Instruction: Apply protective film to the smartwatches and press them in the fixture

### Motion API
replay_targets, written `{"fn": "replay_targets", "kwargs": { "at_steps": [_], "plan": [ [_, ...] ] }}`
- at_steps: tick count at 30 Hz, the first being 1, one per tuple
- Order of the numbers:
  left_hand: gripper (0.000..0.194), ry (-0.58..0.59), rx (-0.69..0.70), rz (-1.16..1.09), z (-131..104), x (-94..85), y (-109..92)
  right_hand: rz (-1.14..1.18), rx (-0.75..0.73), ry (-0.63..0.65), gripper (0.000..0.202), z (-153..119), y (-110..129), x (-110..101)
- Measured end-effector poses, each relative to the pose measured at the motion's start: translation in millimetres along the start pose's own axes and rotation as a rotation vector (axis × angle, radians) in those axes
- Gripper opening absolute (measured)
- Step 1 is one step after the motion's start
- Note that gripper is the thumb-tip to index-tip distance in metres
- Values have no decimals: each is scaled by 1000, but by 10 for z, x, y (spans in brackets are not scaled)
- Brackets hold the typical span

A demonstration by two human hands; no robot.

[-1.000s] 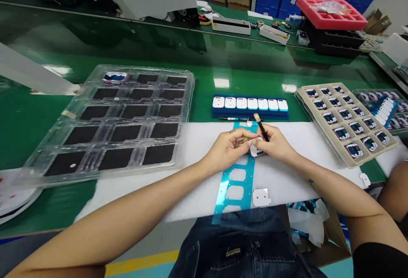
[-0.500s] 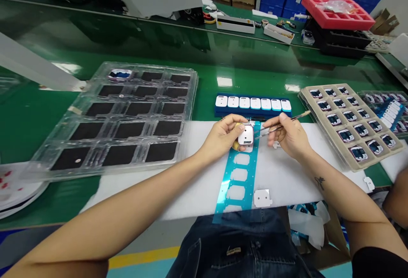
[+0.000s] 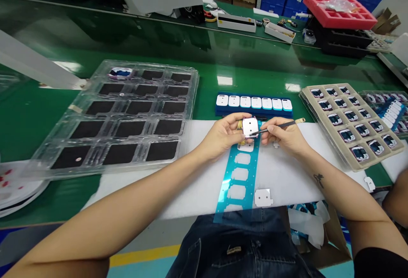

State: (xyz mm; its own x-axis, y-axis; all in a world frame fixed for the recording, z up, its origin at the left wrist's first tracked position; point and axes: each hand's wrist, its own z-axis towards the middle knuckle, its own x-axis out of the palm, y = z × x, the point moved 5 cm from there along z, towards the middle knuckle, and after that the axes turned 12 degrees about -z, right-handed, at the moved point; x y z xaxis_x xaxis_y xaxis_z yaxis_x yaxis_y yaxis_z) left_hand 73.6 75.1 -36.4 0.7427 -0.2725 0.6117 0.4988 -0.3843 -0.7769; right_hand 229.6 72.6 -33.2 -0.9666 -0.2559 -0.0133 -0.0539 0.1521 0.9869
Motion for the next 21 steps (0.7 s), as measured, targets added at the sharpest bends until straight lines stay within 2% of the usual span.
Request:
{"fn": "replay_targets", "kwargs": {
  "at_steps": [3,7,10,12,14,19,21],
  "plan": [
    [53,-9,0,0,-2,-9,-5,54,16,22,39,4,-28,25],
    [52,-24,33,4,5,-26,-28,175,107,31,36,22,-130,68],
    [43,-58,40,-11,22,-53,-9,219,104,-55,29,55,-145,14],
    [34,-91,28,-19,30,-72,27,194,-20,-168,23,58,-73,-74],
    [29,-102,15,-17,26,-68,66,53,-184,-245,22,13,35,-116],
    [33,-40,4,48,-37,29,111,-733,-475,-115,13,-199,205,202],
    [33,-4,-17,98,-52,62,117,-854,-552,-183,12,-261,273,221]
  ]
}}
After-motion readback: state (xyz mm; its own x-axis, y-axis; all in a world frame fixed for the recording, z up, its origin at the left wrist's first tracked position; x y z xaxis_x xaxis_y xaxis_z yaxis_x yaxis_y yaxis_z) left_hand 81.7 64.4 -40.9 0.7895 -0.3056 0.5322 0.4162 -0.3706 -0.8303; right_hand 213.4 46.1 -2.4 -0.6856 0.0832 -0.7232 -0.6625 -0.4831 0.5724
